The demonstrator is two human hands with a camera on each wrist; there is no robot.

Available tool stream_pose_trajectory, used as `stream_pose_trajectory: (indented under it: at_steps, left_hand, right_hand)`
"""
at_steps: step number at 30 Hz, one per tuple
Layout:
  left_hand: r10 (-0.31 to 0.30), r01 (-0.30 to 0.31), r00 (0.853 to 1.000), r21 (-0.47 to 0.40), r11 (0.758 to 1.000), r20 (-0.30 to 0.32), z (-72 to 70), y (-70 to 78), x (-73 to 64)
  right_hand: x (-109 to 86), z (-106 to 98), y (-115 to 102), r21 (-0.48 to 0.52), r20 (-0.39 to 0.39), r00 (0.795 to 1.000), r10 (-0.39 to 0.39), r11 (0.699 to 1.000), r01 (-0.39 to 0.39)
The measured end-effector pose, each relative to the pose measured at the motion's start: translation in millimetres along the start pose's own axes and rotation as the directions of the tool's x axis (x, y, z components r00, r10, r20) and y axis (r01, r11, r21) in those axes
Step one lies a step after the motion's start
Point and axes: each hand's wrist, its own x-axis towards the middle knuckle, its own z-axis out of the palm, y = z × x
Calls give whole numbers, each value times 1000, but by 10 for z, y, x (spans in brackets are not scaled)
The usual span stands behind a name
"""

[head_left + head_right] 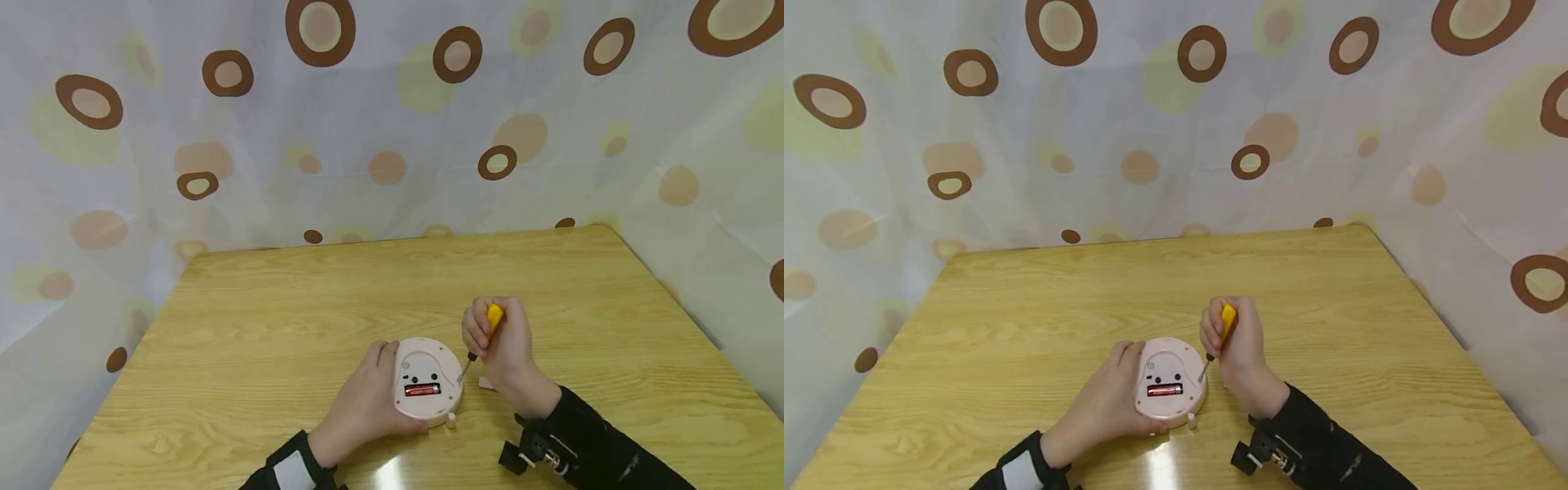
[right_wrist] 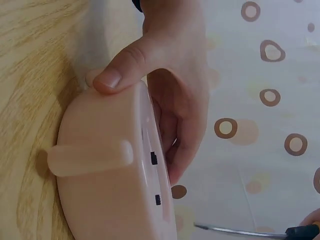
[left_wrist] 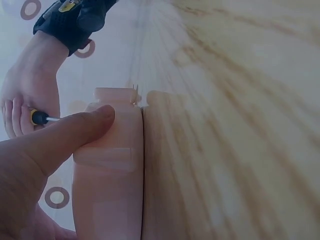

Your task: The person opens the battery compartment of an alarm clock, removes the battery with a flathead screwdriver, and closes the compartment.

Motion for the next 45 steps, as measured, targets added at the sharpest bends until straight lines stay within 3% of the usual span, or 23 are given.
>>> stream_pose_trajectory:
  at_steps: [5, 11, 16, 21, 24, 29, 31, 34, 37, 41, 45]
  left_hand:
    - [-4, 4, 1000, 9, 1000, 5, -11, -4, 5]
    - [-2, 2, 1000, -3, 1000, 9, -11, -3, -3]
    - [-2, 2, 1000, -11, 1000, 6, -15, -2, 3]
    - [-19, 19, 1000, -29, 999, 19, -17, -4, -2]
    - [-24, 25, 999, -37, 999, 23, -12, -6, -1]
    - [-21, 22, 1000, -24, 999, 20, -2, -12, 13]
    - [-21, 21, 1000, -20, 1000, 21, -1, -12, 17]
    - [-20, 20, 999, -22, 1000, 26, -5, -16, 20]
    - [-24, 24, 999, -22, 999, 34, -15, -14, 21]
    - [-31, 32, 999, -28, 999, 38, -27, -3, 18]
    - [-30, 30, 999, -24, 999, 32, -26, 5, 8]
  right_hand:
    - [3, 42, 77, 103, 32, 999, -19, 995, 15]
    - [-6, 87, 200, 108, 58, 998, -25, 994, 19]
    - [-27, 166, 265, 67, 0, 1000, -1, 998, 1]
    - [-69, 252, 292, 2, -53, 998, 39, 999, -39]
    - [-105, 311, 312, -83, -65, 998, 20, 996, -25]
    - [-160, 388, 365, -329, -15, 999, -40, 944, 33]
    - [-161, 401, 366, -371, -23, 1000, -17, 929, 8]
    - [-117, 377, 343, -333, -60, 997, 57, 940, -74]
    - [-49, 310, 301, -228, -79, 983, 164, 957, -178]
    - [8, 169, 270, -155, 8, 973, 231, 961, -227]
    - [13, 58, 291, -84, 142, 970, 199, 978, -189]
